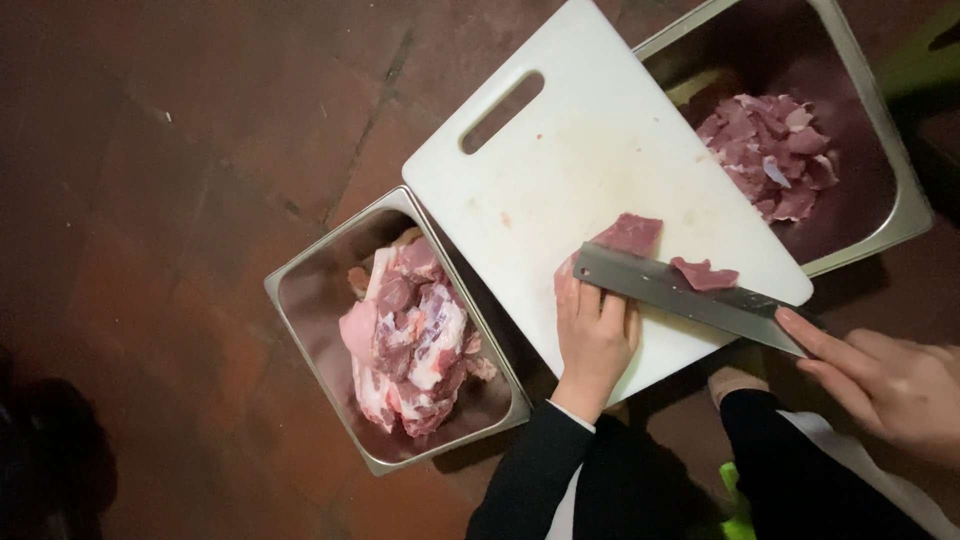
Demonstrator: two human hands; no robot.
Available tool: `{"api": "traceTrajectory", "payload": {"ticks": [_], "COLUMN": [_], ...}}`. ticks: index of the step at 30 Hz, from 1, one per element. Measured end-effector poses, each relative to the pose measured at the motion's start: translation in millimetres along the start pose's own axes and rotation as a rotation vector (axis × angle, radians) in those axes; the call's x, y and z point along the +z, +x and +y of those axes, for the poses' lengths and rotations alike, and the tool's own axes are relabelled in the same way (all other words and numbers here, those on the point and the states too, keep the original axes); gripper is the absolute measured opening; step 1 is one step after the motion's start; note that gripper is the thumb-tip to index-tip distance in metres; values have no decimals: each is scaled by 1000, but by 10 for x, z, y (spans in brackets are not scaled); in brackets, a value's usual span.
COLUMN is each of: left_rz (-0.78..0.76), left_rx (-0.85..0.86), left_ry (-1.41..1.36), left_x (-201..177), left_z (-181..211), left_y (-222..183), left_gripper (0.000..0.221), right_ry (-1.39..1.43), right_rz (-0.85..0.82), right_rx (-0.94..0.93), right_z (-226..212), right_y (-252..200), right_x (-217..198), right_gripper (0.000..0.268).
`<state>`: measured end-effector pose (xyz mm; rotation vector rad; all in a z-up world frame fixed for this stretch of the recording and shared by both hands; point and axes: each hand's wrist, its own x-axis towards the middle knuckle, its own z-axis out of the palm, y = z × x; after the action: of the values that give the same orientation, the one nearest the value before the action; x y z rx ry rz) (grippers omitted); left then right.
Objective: Cutting raw meat into smaller pieces on a cutting board using a cleaver
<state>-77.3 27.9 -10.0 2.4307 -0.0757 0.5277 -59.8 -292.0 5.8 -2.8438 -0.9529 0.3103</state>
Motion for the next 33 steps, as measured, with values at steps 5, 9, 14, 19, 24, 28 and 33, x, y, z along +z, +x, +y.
{"api": "traceTrajectory", "payload": {"ticks": [5, 9, 14, 19, 24, 28, 33], "left_rz": [-19, -15, -21, -20, -51, 3, -46], "left_rx": [-33, -19, -14, -11, 18, 11, 2], "left_ry": [51, 116, 174, 154, 141, 188, 242], "left_x": [87, 105, 32, 50, 78, 127, 187], "left_z": [-55, -59, -6, -31, -55, -19, -102], "left_y": [-138, -155, -83, -98, -157, -155, -247], "left_gripper": [22, 16, 21, 27, 26, 27, 39], "right_ry": [-155, -189, -157, -205, -293, -259, -129], "right_rz": [4, -56, 76, 32, 57, 146, 104], "right_rx": [30, -49, -139, -69, -38, -75, -45], "right_z": [-169, -446, -538, 52, -21, -466, -333], "right_y": [183, 722, 941, 290, 390, 1018, 1043], "right_x": [-24, -201, -155, 151, 87, 19, 117], "right_gripper": [63, 62, 55, 64, 62, 56, 54]}}
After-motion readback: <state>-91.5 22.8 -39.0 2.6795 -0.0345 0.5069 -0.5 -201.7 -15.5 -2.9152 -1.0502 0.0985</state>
